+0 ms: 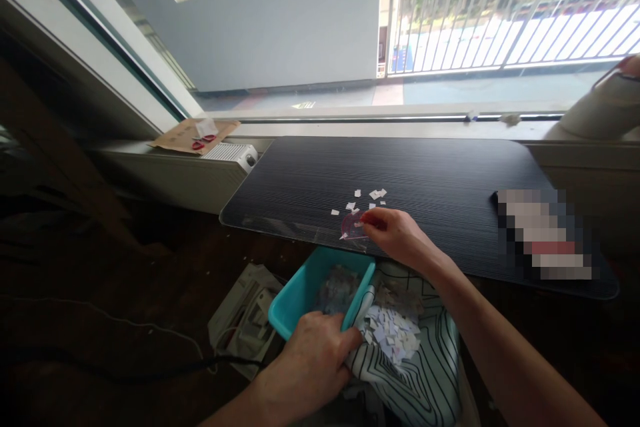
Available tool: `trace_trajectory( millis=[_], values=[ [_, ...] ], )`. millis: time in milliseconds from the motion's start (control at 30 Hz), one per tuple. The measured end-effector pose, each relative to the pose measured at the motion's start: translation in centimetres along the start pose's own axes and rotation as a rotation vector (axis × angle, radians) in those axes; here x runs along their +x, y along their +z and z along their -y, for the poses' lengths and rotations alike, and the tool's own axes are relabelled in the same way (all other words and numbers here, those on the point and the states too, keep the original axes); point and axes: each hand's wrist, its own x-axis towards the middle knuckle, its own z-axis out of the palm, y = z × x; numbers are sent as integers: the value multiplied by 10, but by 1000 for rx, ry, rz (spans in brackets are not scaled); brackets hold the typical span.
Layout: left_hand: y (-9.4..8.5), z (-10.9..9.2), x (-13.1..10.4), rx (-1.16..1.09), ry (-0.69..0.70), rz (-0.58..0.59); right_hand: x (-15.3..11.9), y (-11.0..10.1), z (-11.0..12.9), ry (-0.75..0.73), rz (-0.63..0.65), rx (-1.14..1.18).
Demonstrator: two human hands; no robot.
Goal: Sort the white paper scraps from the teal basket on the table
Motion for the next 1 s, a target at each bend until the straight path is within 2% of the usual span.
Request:
trace_trajectory(
  millis=[200, 333, 500, 667, 833, 1000],
  values=[
    [4, -1, -3, 10, -18, 3, 16, 6, -6, 14, -94, -42],
    [11, 9, -12, -25, -74, -14, 7, -11, -11, 46, -134, -36],
    [17, 23, -21, -87, -148, -25, -11, -35, -26, 106, -42, -27],
    [18, 22, -19, -69, -188, -33, -16, -52, -42, 173, -242, -100],
    [21, 18, -18, -79, -175, -52, -21, -64, -48, 248, -353, -242],
    [22, 19, -16, -71, -172, -29, -22, -59, -44, 246, -272, -150]
  ],
)
